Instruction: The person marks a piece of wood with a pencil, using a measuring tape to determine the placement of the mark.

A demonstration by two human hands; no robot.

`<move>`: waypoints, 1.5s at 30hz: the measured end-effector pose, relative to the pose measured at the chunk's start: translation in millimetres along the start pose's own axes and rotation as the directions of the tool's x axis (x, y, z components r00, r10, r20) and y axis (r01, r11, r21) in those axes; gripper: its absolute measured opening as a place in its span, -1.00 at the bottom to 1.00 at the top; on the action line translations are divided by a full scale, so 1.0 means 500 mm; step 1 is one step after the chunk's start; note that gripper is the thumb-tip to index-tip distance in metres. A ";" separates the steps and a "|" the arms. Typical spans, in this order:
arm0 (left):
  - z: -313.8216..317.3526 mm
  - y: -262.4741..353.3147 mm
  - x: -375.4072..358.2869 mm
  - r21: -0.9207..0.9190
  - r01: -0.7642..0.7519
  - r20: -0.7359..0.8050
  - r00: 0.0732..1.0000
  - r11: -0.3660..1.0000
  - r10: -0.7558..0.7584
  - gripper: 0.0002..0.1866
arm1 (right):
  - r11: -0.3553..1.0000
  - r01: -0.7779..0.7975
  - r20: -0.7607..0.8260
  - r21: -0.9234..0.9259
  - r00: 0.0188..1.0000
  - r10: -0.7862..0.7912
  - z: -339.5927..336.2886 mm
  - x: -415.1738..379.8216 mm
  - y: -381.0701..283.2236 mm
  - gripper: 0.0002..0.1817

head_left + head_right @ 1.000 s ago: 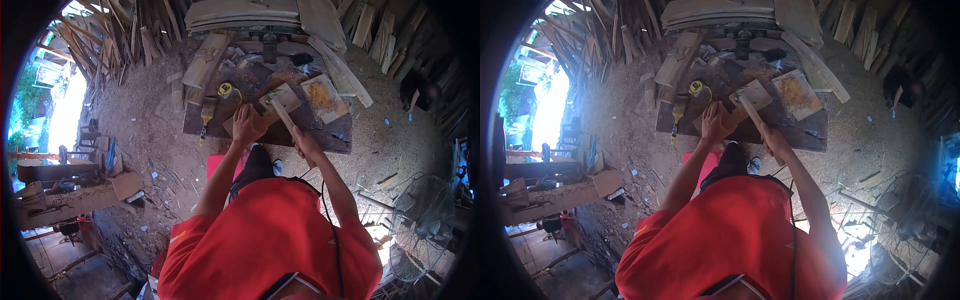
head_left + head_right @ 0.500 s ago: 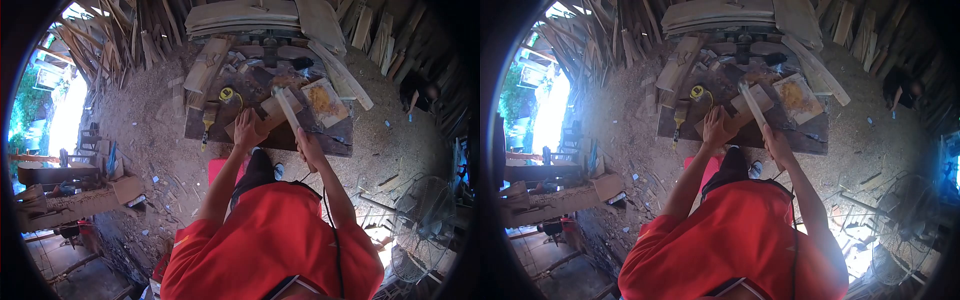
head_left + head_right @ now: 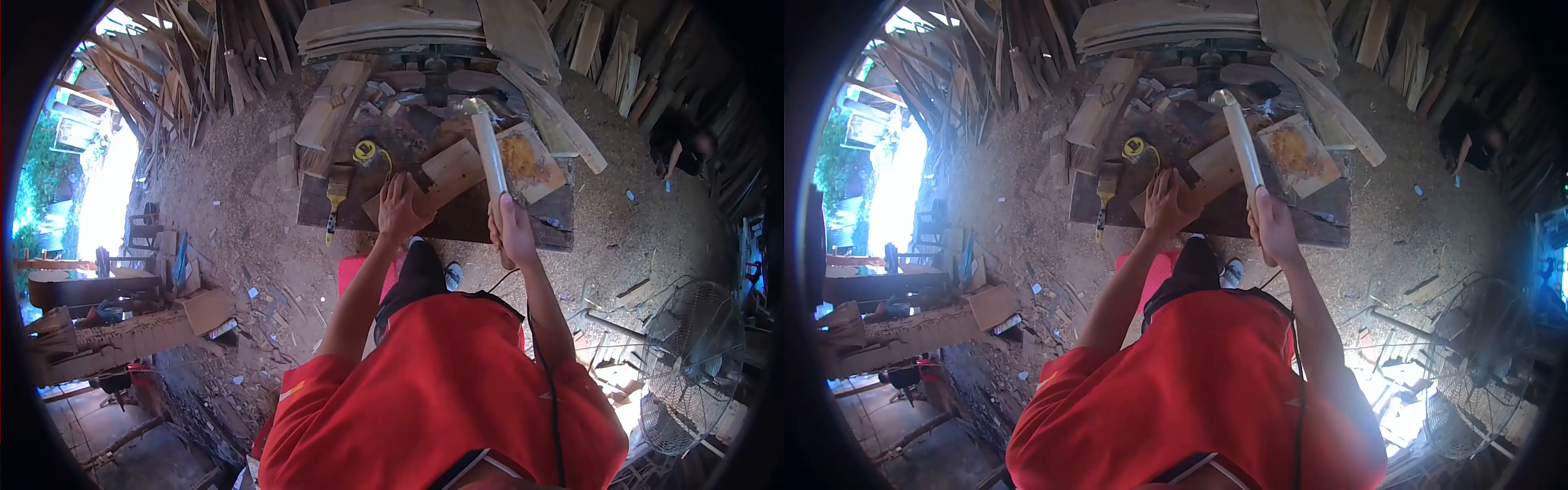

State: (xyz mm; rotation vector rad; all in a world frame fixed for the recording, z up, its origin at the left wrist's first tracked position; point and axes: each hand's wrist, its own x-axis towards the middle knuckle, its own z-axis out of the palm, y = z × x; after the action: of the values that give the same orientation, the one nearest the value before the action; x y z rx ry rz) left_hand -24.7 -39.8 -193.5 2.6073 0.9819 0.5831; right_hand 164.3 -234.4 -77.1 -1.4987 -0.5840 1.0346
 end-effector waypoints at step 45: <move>0.087 0.057 0.081 0.049 -0.199 0.033 0.980 0.979 0.198 -0.11 | 0.724 0.023 -0.282 -0.690 0.912 -0.298 -0.166 -0.177 0.109 -0.69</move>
State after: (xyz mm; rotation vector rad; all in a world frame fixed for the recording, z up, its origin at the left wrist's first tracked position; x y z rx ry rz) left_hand 39.4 -38.7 -209.3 2.7722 0.7424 0.5725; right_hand 181.9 -362.4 -109.2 -2.1761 -0.8511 0.3543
